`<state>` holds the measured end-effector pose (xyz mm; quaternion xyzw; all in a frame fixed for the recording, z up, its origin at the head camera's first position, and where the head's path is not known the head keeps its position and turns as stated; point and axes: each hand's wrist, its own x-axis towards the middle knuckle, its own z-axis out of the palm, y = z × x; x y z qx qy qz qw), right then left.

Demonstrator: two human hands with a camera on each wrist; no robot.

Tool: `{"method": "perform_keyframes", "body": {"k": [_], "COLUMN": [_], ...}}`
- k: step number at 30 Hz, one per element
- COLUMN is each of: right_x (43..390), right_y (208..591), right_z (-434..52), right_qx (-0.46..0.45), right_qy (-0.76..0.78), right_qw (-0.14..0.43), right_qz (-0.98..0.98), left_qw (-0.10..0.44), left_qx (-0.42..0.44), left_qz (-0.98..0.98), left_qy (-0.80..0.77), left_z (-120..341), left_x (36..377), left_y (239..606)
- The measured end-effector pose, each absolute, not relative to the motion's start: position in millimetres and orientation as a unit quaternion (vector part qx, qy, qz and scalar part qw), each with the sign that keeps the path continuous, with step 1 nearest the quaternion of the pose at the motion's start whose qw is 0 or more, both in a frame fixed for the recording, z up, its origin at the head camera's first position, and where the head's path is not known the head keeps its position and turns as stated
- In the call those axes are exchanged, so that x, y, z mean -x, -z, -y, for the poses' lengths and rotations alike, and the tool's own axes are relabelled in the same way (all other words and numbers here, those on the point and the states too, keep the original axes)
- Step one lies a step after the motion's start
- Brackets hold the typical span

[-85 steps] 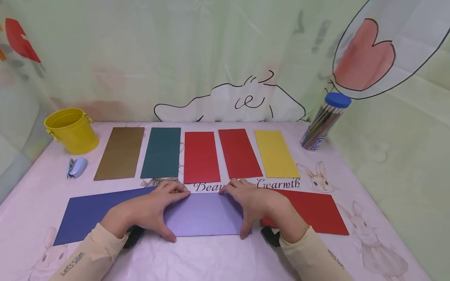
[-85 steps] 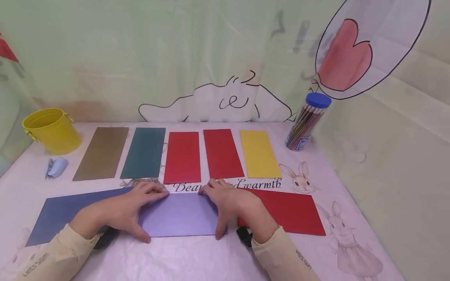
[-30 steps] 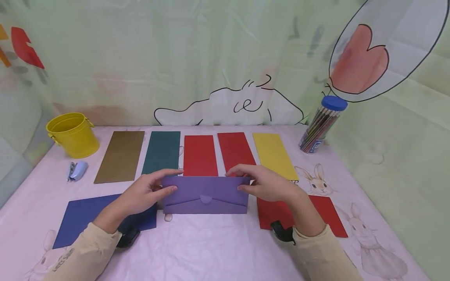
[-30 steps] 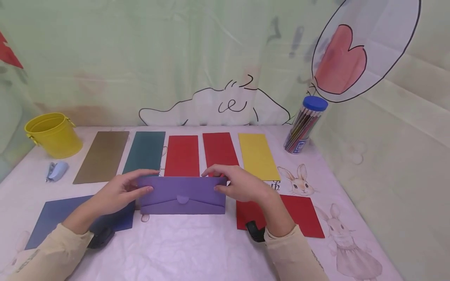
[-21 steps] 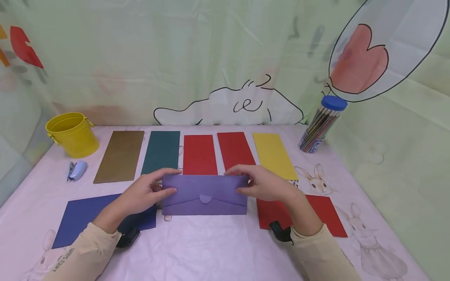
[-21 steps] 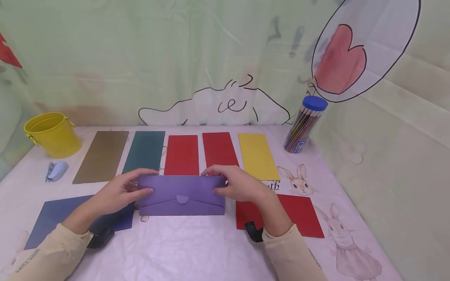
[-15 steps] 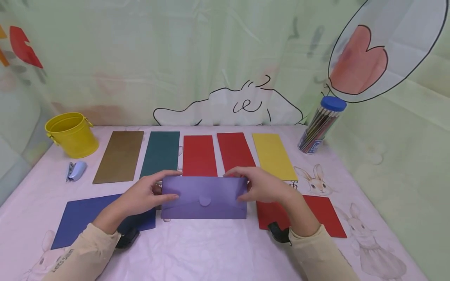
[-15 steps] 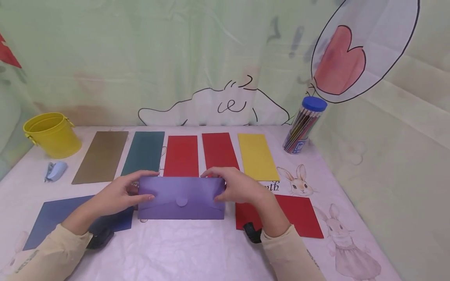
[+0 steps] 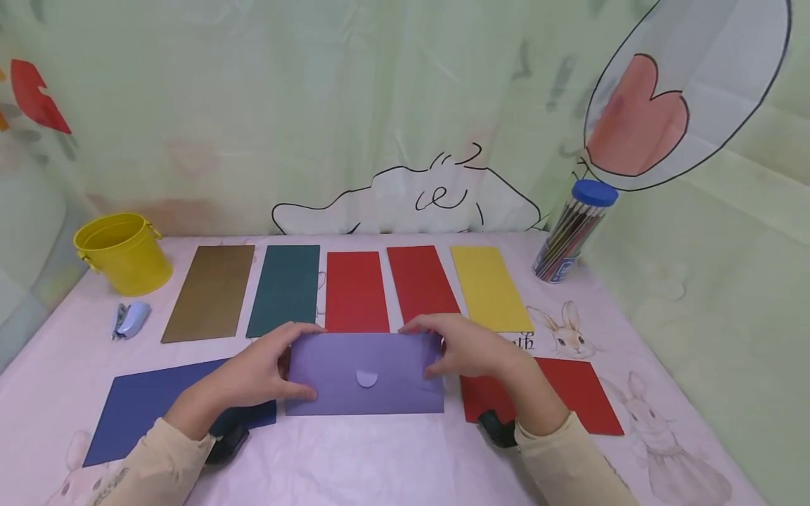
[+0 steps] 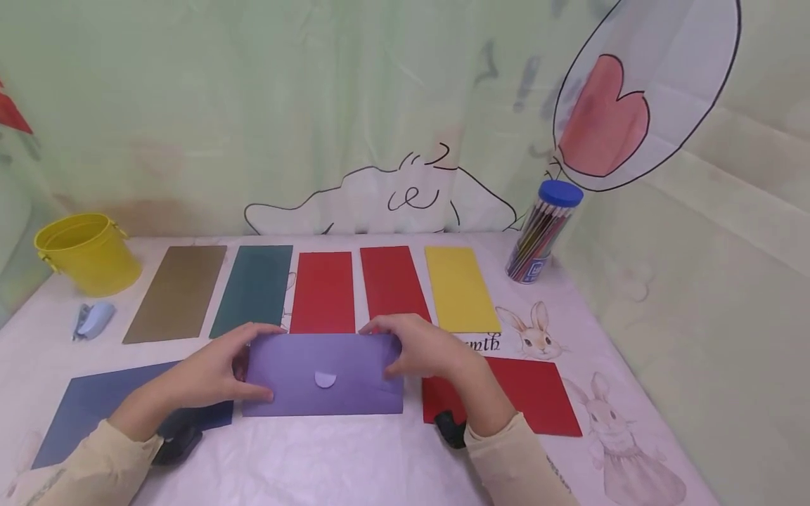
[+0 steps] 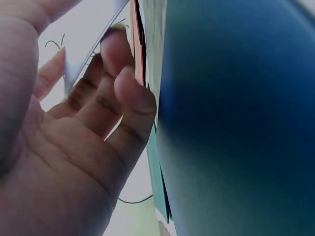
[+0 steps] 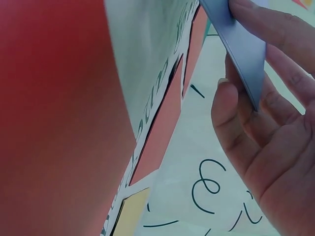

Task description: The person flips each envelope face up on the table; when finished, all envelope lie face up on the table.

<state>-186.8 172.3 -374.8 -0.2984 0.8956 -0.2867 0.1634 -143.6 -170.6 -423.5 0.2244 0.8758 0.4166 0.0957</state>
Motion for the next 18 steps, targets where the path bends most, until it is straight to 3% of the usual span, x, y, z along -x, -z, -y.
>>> {"method": "perform_keyframes", "body": {"k": [18], "right_x": [184.1], "right_y": [382.5], "right_z": [-168.4], "right_qx": [0.261], "right_qy": [0.224], "right_qw": [0.175], "right_qz": [-0.922], "left_qw": [0.065], "left_qx": [-0.243], "left_qz": [-0.898], "left_qy": [-0.362], "left_z": [168.5], "left_x": [143.8], "left_y": [431.5]}}
